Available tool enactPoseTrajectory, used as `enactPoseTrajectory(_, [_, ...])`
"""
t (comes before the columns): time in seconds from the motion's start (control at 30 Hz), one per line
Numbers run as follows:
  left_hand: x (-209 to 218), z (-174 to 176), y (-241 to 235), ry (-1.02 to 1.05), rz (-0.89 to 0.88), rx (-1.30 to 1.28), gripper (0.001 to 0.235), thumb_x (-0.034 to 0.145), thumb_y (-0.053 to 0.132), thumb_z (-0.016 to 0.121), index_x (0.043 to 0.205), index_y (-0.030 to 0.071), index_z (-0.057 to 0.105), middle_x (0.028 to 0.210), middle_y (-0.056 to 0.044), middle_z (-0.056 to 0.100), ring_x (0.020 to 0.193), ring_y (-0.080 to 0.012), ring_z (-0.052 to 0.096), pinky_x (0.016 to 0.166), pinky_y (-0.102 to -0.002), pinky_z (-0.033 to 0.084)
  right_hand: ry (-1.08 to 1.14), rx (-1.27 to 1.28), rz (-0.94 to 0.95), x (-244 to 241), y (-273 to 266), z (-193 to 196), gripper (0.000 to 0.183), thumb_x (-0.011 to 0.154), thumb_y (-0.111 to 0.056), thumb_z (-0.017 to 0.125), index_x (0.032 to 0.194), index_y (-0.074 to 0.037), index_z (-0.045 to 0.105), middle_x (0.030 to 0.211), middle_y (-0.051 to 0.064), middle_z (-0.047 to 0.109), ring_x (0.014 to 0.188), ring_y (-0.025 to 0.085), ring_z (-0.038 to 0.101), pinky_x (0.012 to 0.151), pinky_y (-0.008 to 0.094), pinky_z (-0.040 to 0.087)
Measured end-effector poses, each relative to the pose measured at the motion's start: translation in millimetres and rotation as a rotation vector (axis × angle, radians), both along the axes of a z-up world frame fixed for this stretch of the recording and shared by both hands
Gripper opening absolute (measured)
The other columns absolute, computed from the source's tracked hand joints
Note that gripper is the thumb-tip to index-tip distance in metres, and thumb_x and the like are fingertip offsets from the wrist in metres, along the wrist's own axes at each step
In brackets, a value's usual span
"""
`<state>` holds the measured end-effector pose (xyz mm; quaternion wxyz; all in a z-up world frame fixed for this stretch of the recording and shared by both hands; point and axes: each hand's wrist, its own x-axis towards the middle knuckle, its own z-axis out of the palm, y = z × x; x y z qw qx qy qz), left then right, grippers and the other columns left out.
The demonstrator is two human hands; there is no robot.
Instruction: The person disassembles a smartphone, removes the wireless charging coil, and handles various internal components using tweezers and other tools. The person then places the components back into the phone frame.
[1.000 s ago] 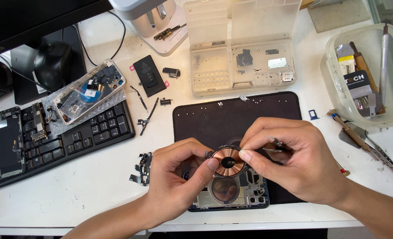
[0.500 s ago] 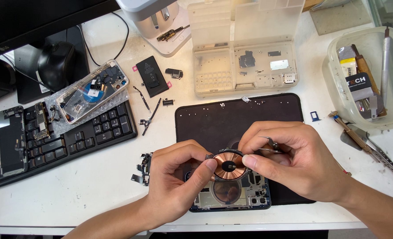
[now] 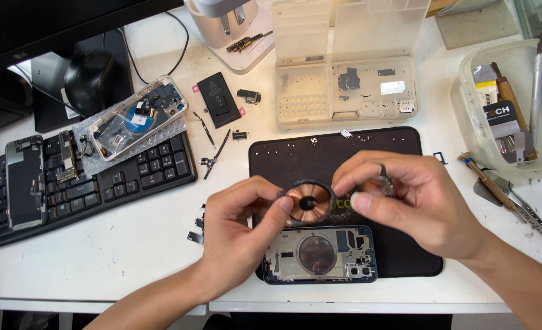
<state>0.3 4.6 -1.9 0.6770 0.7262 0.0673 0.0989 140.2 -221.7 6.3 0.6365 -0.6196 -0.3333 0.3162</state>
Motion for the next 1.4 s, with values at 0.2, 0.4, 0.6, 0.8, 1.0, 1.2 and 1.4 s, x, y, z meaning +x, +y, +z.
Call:
enactPoseTrajectory(0.2, [-15, 16, 37, -0.095, 0.165, 0.443, 0.004, 0.092, 0.004, 0.073, 0.093, 0.001, 0.076, 0.08, -0.004, 0.073, 0.065, -0.0055, 0.067, 0.055, -0.019, 0.049, -0.022, 0.025, -0.045, 5, 1, -4, 0.019, 0.093, -0.007, 0.064, 0.106, 0.002, 0.075, 0.11, 0.01, 0.071, 0.095, 0.012, 0.063, 0.082, 0.024, 0.051])
enactPoseTrajectory(0.4, [-68, 14, 107, -0.298, 0.479, 1.043, 0.007, 0.095, 0.0, 0.079, 0.095, -0.003, 0.073, 0.085, -0.008, 0.071, 0.066, -0.0104, 0.062, 0.053, -0.021, 0.044, -0.087, 0.016, -0.095, 12, 0, -13, 0.019, 0.093, -0.006, 0.065, 0.107, 0.003, 0.074, 0.114, 0.01, 0.07, 0.096, 0.011, 0.06, 0.082, 0.024, 0.047])
enactPoseTrajectory(0.6, [-113, -6, 140, -0.319, 0.44, 1.734, 0.009, 0.093, 0.007, 0.083, 0.094, 0.0, 0.077, 0.084, -0.007, 0.073, 0.072, -0.0171, 0.068, 0.058, -0.025, 0.046, 0.03, -0.027, -0.156, 15, 1, -13, 0.021, 0.091, -0.005, 0.066, 0.108, 0.005, 0.074, 0.109, 0.01, 0.07, 0.066, 0.007, 0.043, 0.056, 0.024, 0.035])
enactPoseTrajectory(0.8, [-140, -25, 123, -0.187, 0.28, 1.919, 0.012, 0.085, 0.013, 0.084, 0.092, 0.004, 0.082, 0.078, -0.002, 0.072, 0.072, -0.0163, 0.068, 0.056, -0.027, 0.046, -0.16, -0.055, -0.117, 12, 2, -12, 0.016, 0.093, -0.005, 0.066, 0.106, 0.002, 0.074, 0.113, 0.007, 0.069, 0.088, 0.007, 0.055, 0.074, 0.021, 0.043])
enactPoseTrajectory(1.0, [-153, -39, 128, 0.021, 0.25, 1.745, 0.037, 0.08, 0.032, 0.086, 0.1, 0.002, 0.081, 0.088, -0.007, 0.076, 0.073, -0.0161, 0.067, 0.06, -0.027, 0.05, -0.162, -0.107, -0.132, 9, 4, -5, 0.015, 0.092, -0.005, 0.068, 0.105, 0.001, 0.075, 0.111, 0.006, 0.07, 0.083, 0.007, 0.053, 0.07, 0.022, 0.041])
enactPoseTrajectory(1.2, [-184, -55, 52, -0.455, 0.401, 1.346, 0.014, 0.084, 0.018, 0.072, 0.077, 0.008, 0.067, 0.074, -0.005, 0.067, 0.068, -0.0187, 0.066, 0.062, -0.029, 0.055, -0.167, -0.085, -0.177, 9, 0, 2, 0.023, 0.095, -0.006, 0.067, 0.117, 0.0, 0.071, 0.104, 0.004, 0.071, 0.095, 0.006, 0.065, 0.084, 0.02, 0.051])
enactPoseTrajectory(1.4, [-263, -196, 44, 0.014, -0.21, 1.24, 0.034, 0.084, 0.023, 0.082, 0.057, 0.015, 0.065, 0.053, -0.002, 0.061, 0.046, -0.0117, 0.059, 0.043, -0.029, 0.048, -0.245, -0.224, -0.283, 12, 9, 6, 0.021, 0.101, -0.009, 0.066, 0.12, -0.001, 0.071, 0.093, 0.0, 0.067, 0.08, 0.003, 0.057, 0.07, 0.018, 0.046])
